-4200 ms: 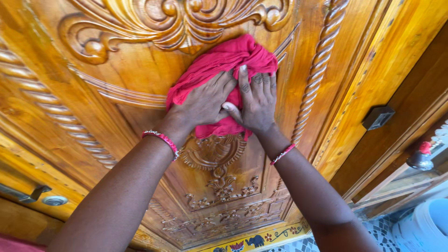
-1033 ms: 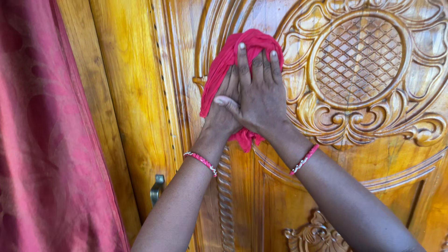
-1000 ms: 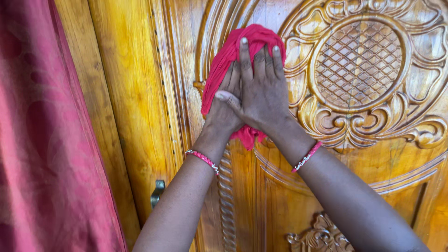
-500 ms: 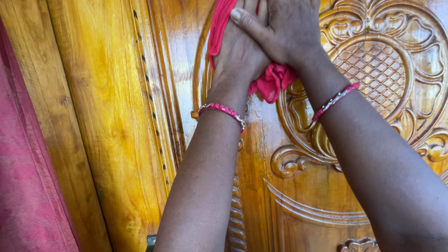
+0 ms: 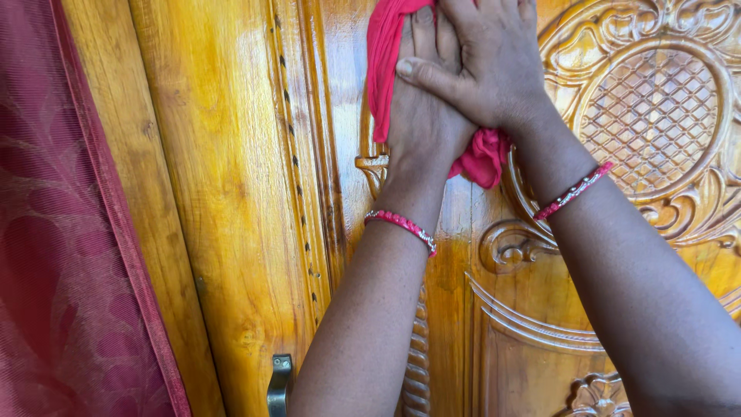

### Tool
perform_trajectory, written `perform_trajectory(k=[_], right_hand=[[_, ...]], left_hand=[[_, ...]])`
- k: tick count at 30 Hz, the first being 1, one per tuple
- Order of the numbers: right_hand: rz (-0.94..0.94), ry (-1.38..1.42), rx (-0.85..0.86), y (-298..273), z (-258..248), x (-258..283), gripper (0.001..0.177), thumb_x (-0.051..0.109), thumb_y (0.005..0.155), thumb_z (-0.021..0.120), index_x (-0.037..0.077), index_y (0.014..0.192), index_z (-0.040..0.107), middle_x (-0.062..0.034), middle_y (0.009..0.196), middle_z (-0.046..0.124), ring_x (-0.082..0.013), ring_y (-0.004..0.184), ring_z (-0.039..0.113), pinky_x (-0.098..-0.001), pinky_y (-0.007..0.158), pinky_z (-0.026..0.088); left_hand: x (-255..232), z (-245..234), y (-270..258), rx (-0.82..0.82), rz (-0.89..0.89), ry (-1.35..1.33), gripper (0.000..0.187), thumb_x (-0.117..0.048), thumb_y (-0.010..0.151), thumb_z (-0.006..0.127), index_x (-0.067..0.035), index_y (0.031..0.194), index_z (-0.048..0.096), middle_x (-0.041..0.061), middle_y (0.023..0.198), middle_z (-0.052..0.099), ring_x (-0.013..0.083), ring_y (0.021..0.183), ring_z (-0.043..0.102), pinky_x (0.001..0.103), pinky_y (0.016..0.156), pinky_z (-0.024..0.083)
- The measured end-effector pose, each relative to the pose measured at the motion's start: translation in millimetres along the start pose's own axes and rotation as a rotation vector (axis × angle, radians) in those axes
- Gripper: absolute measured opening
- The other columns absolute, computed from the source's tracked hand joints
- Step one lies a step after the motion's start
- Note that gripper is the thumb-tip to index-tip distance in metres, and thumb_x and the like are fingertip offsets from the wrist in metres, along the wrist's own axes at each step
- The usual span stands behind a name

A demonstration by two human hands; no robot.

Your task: The person wipes a carved wooden door with a red cloth, focusing on the intricate details and flat surfaces. They then spray a clear liquid from a bottle onto the door and continue wiping the surface with the cloth to clean it.

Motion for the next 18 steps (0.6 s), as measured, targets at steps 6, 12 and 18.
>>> perform_trajectory(k=[6,12,18], right_hand=[[-0.003,-0.08,0.101,-12.1,-2.0,31.7,0.097,0.074,0.1,0.065,0.013,0.167,0.031,-0.0275,0.144,0.048,-0.0452,0.142,0.043,-0.0647,0.123,0.017],[-0.019,-0.054,0.144,-29.6,-9.1,60.3,0.1,0.075,0.096,0.059,0.012,0.168,0.03,-0.0257,0.132,0.053,-0.0427,0.135,0.047,-0.0621,0.123,0.019],[0.011,-0.022,0.188,-47.8,-13.8,80.0,0.103,0.076,0.09,0.058,0.012,0.165,0.03,-0.0237,0.124,0.055,-0.0418,0.13,0.049,-0.0613,0.122,0.018]], left_hand=[[-1.1,-23.4,-26.2,0.293,-0.067,-0.062,0.065,-0.041,0.105,0.046,-0.005,0.157,0.034,0.024,0.15,0.042,0.0406,0.139,0.04,0.052,0.119,0.032],[-9.1,-35.3,-58.0,0.081,-0.219,0.048,0.065,-0.045,0.101,0.043,-0.012,0.157,0.035,0.015,0.154,0.045,0.03,0.137,0.046,0.046,0.118,0.033],[-17.2,-51.4,-87.5,0.137,-0.142,0.091,0.068,-0.043,0.1,0.047,-0.01,0.158,0.033,0.017,0.153,0.044,0.0318,0.134,0.046,0.047,0.116,0.034]])
Point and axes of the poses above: each hand's wrist, its own y-axis towards the middle knuckle, its own z-axis out of the palm, x = y × z, the point moved 3 cm from there along y, towards the middle knuckle
